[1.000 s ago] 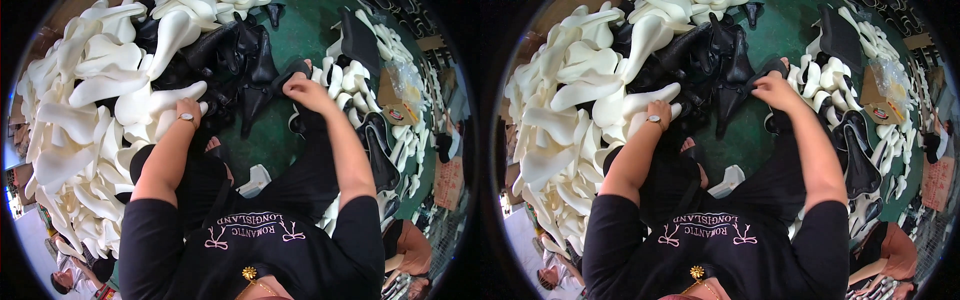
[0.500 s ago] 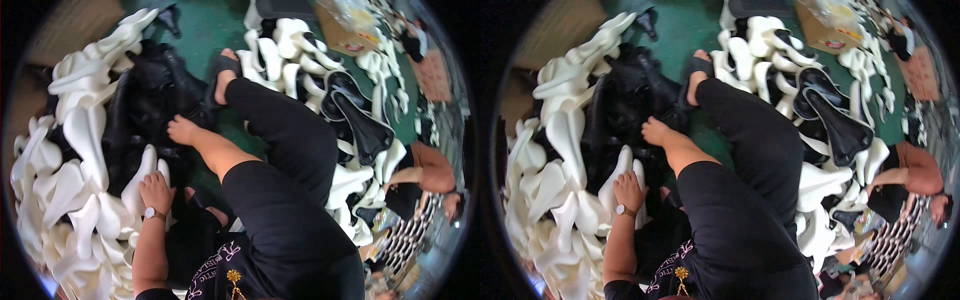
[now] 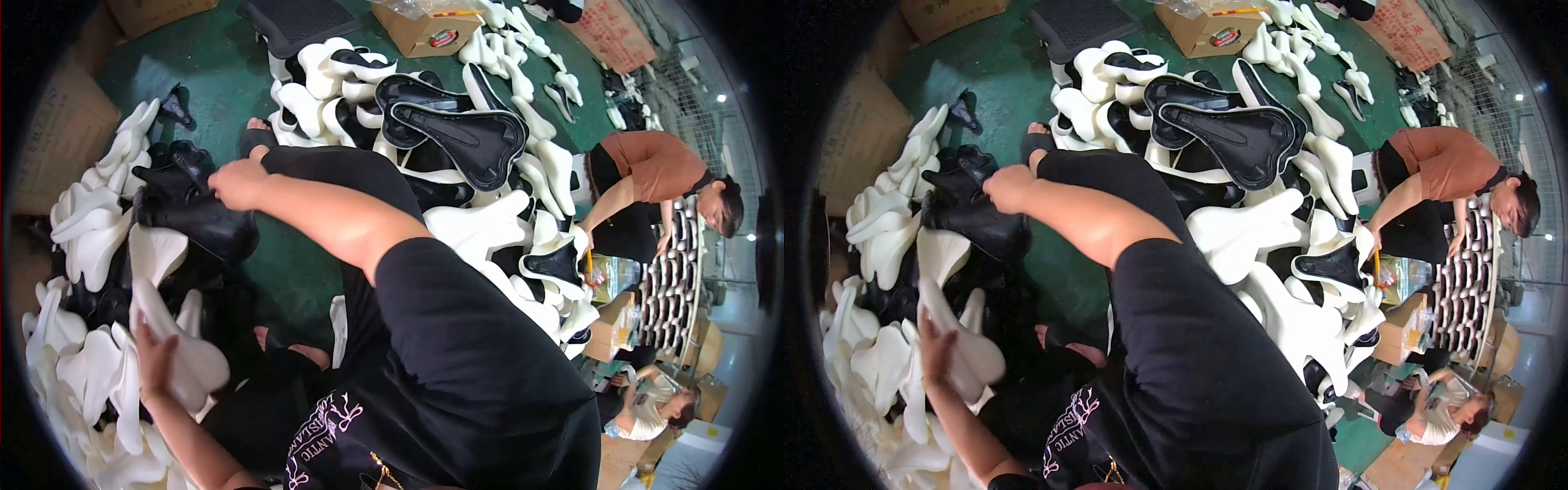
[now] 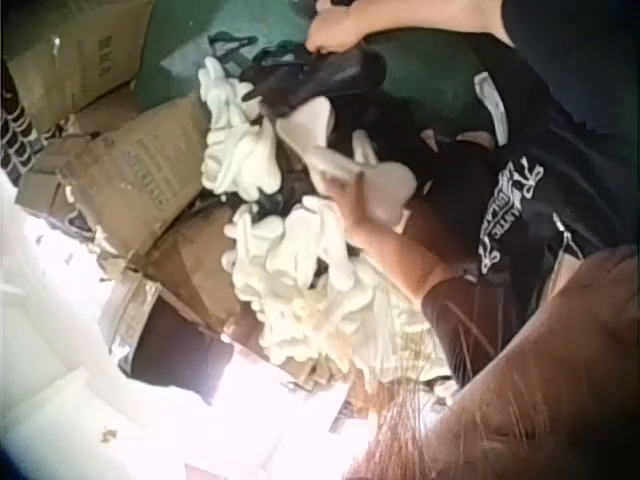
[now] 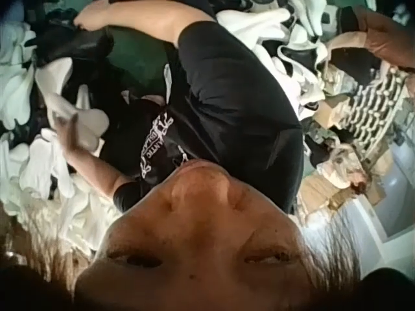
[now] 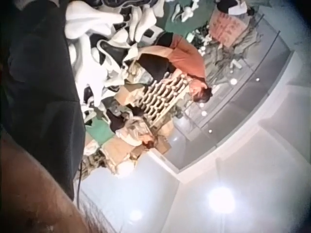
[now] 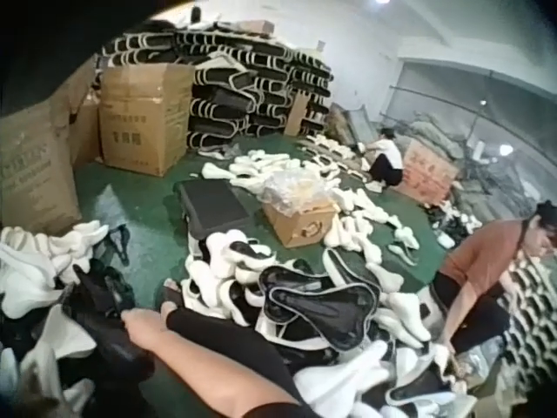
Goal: Sorting and matching bicycle seat components from a pile on the floor.
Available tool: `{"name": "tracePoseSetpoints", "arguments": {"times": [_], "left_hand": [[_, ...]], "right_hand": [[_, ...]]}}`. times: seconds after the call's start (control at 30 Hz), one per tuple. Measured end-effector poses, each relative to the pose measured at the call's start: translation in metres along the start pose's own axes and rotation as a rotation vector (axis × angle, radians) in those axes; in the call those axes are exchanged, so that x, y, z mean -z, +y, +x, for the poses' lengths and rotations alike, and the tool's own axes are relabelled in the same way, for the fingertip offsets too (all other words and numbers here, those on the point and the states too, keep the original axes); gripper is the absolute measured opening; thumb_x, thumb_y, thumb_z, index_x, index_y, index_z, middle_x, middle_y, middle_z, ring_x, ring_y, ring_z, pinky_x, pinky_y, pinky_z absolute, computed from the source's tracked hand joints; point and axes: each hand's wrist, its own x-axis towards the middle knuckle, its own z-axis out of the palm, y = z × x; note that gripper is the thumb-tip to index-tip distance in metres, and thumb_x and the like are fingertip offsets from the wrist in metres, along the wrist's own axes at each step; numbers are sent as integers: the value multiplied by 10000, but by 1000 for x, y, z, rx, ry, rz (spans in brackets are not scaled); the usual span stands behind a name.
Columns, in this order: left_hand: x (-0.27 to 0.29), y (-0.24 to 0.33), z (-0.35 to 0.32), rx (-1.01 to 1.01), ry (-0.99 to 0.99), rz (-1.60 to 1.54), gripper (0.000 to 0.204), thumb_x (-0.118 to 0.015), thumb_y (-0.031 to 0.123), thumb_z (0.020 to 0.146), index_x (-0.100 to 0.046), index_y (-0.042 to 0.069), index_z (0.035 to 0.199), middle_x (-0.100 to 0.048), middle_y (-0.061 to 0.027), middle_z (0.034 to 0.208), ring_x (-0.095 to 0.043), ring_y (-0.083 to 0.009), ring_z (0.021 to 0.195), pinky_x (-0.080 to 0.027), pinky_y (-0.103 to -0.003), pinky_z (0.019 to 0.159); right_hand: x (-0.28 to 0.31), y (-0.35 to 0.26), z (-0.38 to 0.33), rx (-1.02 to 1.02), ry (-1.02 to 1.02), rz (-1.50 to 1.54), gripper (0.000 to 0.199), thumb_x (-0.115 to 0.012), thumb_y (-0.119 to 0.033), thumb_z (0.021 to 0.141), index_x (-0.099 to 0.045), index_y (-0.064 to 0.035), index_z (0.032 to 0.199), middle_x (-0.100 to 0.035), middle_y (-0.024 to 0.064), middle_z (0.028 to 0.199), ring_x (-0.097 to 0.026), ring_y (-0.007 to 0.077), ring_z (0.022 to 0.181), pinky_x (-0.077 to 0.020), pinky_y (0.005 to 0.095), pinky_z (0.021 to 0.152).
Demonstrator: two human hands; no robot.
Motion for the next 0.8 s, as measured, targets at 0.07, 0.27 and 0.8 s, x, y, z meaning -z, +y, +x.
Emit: {"name": "tracePoseSetpoints", "arguments": {"times": [0.07,0.27,0.8], "left_hand": [[32,63,-48,-170,-22,-452,908,-608,-10,718,-153,72,1499,-291,-183,1485,-370,-298,1326,-355,-391,1062],[15,62,-98,-587,-140,-1348,624,-359,494,980,-433,-10,1342,-540,-178,1275,-534,-296,1127,-409,-417,1001],[-78,87,-108,-292,-23,-1813,443,-374,285,932,-494,56,1291,-612,-97,1160,-570,-233,1076,-416,-372,977]], "right_hand": [[16,-8,-18,-82,178,203,271,-577,-286,818,-693,-137,1012,-685,142,971,-640,358,930,-450,524,841],[57,-27,-103,-83,394,850,275,-610,-190,899,-620,-8,1104,-634,15,912,-564,83,811,-453,238,733],[57,-121,-185,182,270,821,190,-608,-99,912,-655,38,1034,-654,36,917,-563,84,826,-443,210,773]]}}
